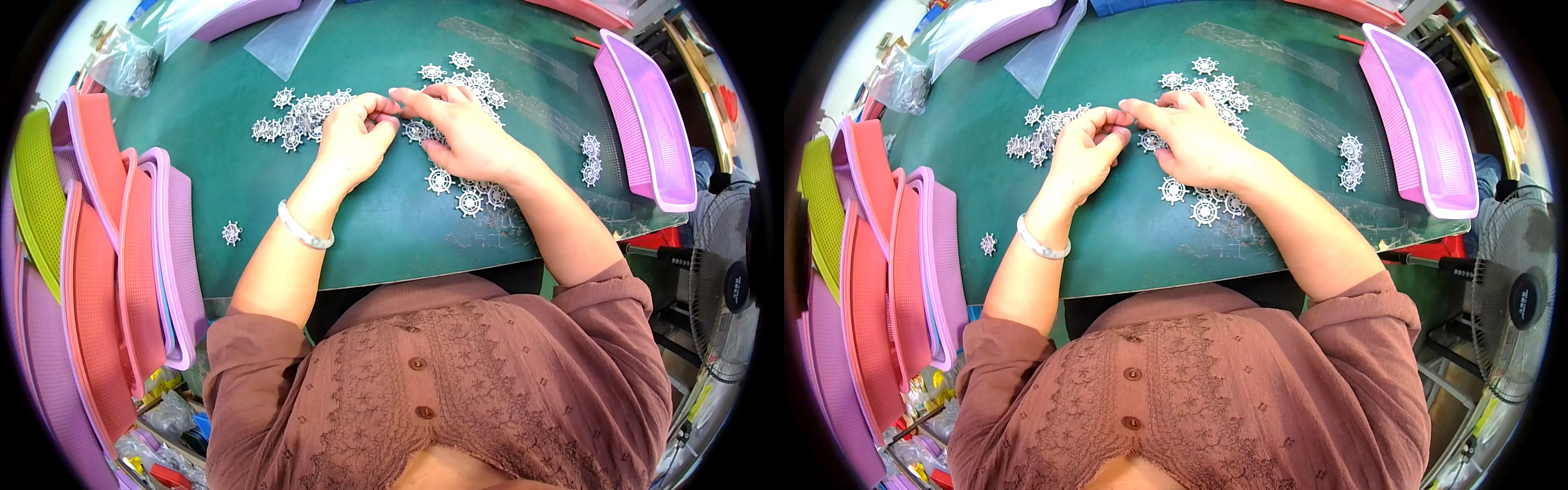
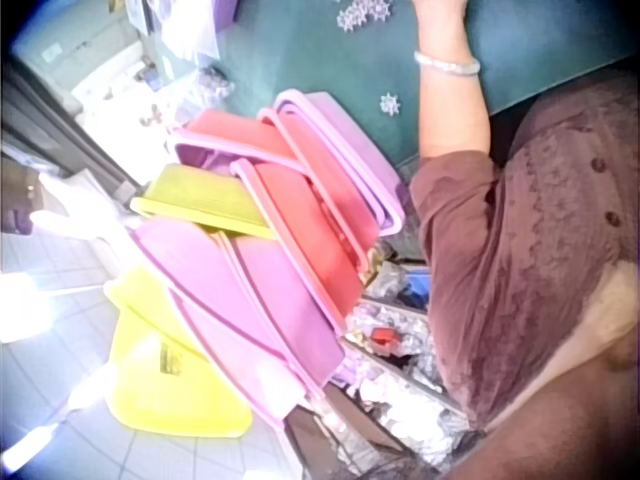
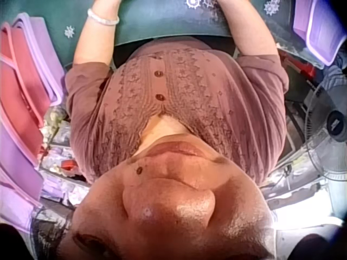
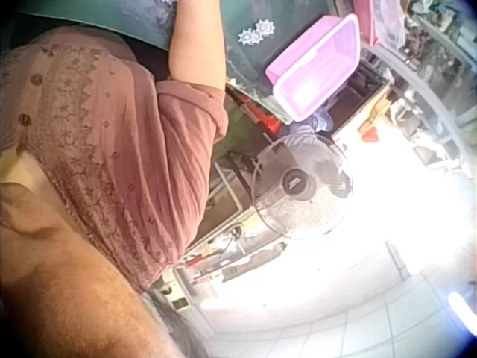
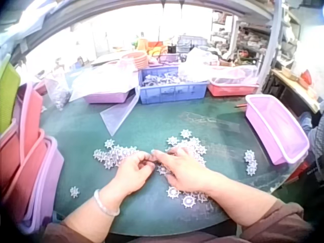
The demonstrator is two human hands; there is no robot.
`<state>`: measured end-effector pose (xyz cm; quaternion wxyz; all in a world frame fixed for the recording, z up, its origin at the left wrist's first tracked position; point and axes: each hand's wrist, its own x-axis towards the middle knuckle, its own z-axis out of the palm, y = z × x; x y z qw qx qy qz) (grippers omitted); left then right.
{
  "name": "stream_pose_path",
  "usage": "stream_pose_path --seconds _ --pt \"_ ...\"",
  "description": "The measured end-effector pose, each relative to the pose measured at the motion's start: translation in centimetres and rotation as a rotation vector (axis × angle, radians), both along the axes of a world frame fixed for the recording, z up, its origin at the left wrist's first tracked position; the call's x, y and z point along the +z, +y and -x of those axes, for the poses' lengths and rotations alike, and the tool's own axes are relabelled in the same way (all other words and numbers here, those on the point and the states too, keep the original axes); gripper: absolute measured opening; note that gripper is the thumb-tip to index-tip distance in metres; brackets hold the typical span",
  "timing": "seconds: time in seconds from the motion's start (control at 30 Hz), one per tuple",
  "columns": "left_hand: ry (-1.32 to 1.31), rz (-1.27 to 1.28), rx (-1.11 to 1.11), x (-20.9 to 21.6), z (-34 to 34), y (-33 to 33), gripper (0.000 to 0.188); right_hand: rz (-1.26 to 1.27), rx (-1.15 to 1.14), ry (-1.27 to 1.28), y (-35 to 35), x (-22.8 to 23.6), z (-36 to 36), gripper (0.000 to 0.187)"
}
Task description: The person sits at a green worktable and repeatedly picks up small silver ship-wheel-shaped metal pieces. They connect the pieces by hand, forming small clusters, and place the assembled units back on the table. The person continues this process throughout the clip, handling the parts one at a time.
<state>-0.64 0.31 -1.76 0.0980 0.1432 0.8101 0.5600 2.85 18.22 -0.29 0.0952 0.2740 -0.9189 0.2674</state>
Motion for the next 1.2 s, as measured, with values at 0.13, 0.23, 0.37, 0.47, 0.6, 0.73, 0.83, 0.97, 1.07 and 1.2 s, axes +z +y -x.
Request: stream_pose_path --seconds 0.13,0.23,0.37,0.47,0.6,0.73,0.83,0.97,1.07,1.2 --pt "-0.008 0.002 -0.005 0.1 0.0 0.0 0.019 -0.015 -0.005 -0.003 -0.2 0.3 -0.1 0.057" --pt "-0.03 -0.003 0.002 0.1 0.0 0.0 0.019 0.064 -0.032 -0.013 -0.2 0.3 0.0 0.055" --pt "-0.039 0.0 -0.027 0.2 -0.1 -0.1 0.019 0.408 -0.081 -0.192 0.1 0.1 0.3 0.048" --pt "-0.1 -0.065 -0.068 0.5 -0.2 0.0 0.017 0.774 -0.132 -0.249 0.1 -0.4 0.8 0.042" --pt "-0.21 -0.212 -0.121 1.2 -0.9 0.3 0.013 1.144 -0.134 -0.476 0.3 0.5 0.7 0.04" --pt "-0.255 -0.296 -0.111 1.1 -0.8 0.2 0.009 1.158 -0.118 -0.53 0.3 0.8 0.5 0.04" --pt "-0.267 -0.389 -0.086 1.3 -0.8 0.1 0.007 1.147 -0.103 -0.507 0.2 0.9 0.4 0.04" --pt "-0.264 -0.393 -0.105 1.5 -0.9 0.0 0.008 1.152 -0.105 -0.444 0.1 0.9 0.3 0.04" --pt "-0.239 -0.389 -0.12 1.7 -1.0 0.0 0.009 1.155 -0.095 -0.414 0.1 0.8 0.3 0.04" --pt "-0.227 -0.425 -0.096 1.2 -0.8 0.0 0.009 1.126 -0.08 -0.409 0.0 0.8 0.2 0.041"
